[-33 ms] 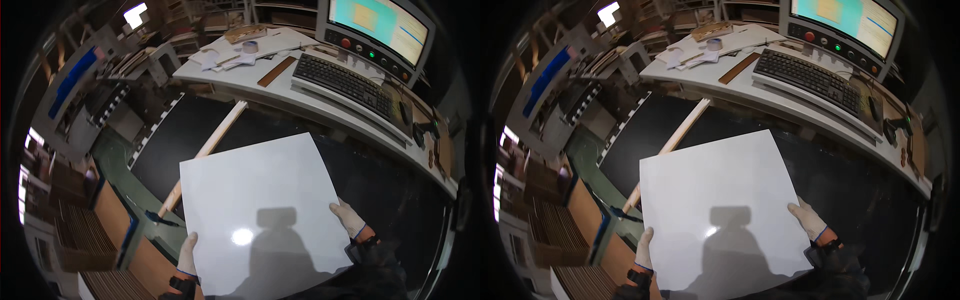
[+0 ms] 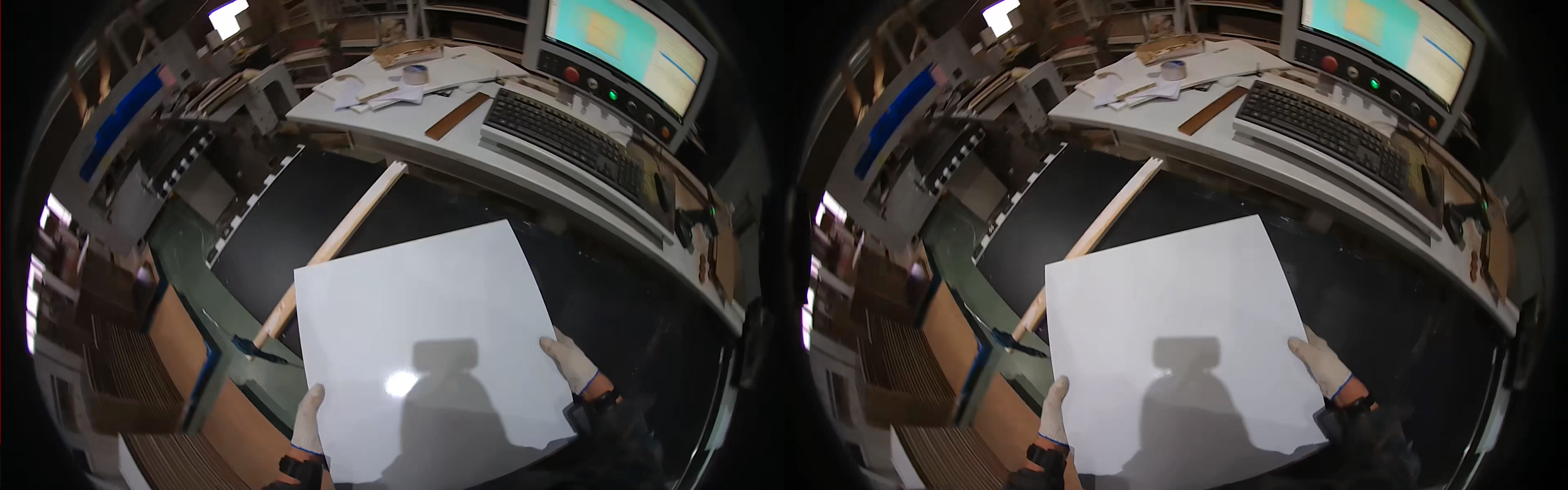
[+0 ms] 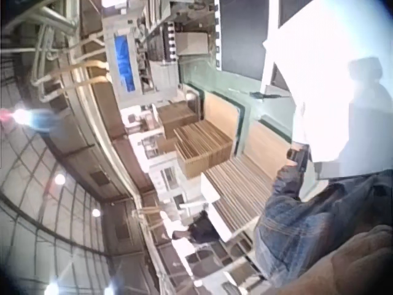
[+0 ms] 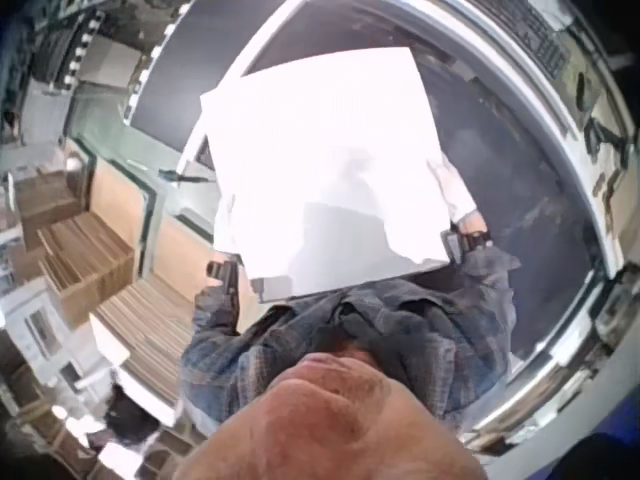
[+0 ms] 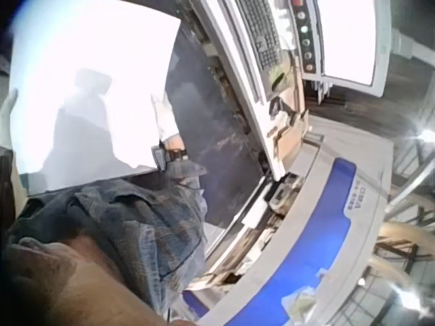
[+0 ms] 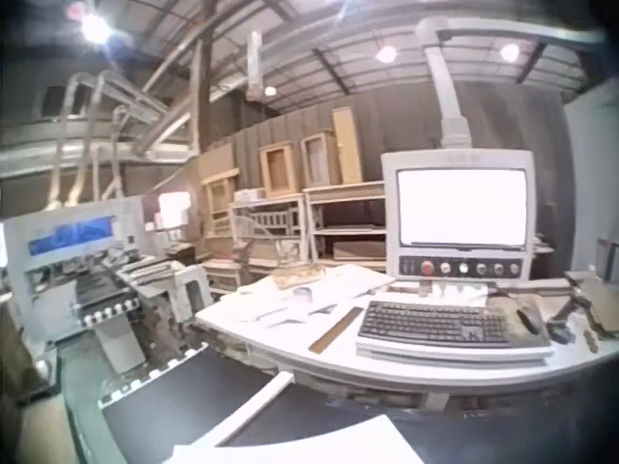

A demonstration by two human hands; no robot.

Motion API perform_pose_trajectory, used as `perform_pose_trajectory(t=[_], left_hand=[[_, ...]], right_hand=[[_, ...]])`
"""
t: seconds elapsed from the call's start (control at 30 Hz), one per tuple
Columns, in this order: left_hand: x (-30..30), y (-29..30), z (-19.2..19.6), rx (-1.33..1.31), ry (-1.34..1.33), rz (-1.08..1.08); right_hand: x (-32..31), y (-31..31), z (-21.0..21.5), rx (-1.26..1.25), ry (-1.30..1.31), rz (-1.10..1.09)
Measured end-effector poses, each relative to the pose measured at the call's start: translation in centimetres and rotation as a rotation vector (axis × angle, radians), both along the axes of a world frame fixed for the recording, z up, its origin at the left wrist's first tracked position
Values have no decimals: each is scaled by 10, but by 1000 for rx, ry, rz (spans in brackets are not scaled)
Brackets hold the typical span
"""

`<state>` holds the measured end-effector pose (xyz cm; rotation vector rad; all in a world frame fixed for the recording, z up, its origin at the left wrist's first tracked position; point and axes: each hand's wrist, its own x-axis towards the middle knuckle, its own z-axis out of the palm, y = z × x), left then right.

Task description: The recorder cleans and stacks wood panels in a furniture manufacturing facility.

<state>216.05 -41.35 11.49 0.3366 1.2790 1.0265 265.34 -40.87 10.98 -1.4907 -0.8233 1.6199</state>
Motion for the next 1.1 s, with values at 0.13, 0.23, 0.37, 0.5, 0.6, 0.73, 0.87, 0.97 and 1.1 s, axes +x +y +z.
perform_pose_trajectory(t=[0.13,0.23,0.37,0.5,0.6,0.73,0.87,0.97,1.1], left_hand=[[14,-60,-34,-15,-54,83],[14,-85,-47,-27,-42,133],[3,-116,-58,120,-186,129],[29,-87,-64,63,-31,43],[22,-93,-61,58,32,46],[20,-98,-60,215,12,47],[17,-94,-88,316,29,-25],[12,-94,-88,337,-92,-37],[8,-101,-94,412,-29,5]], right_hand=[[16,-31,-13,9,16,42],[18,-44,-22,9,-62,4],[17,-58,-22,-27,-56,-6],[21,-17,-64,-74,11,162],[9,-4,-79,-110,39,245],[18,-16,-88,-159,26,233],[41,-25,-73,-186,-18,181],[52,-35,-63,-181,-52,114],[56,-47,-39,-165,-95,50]])
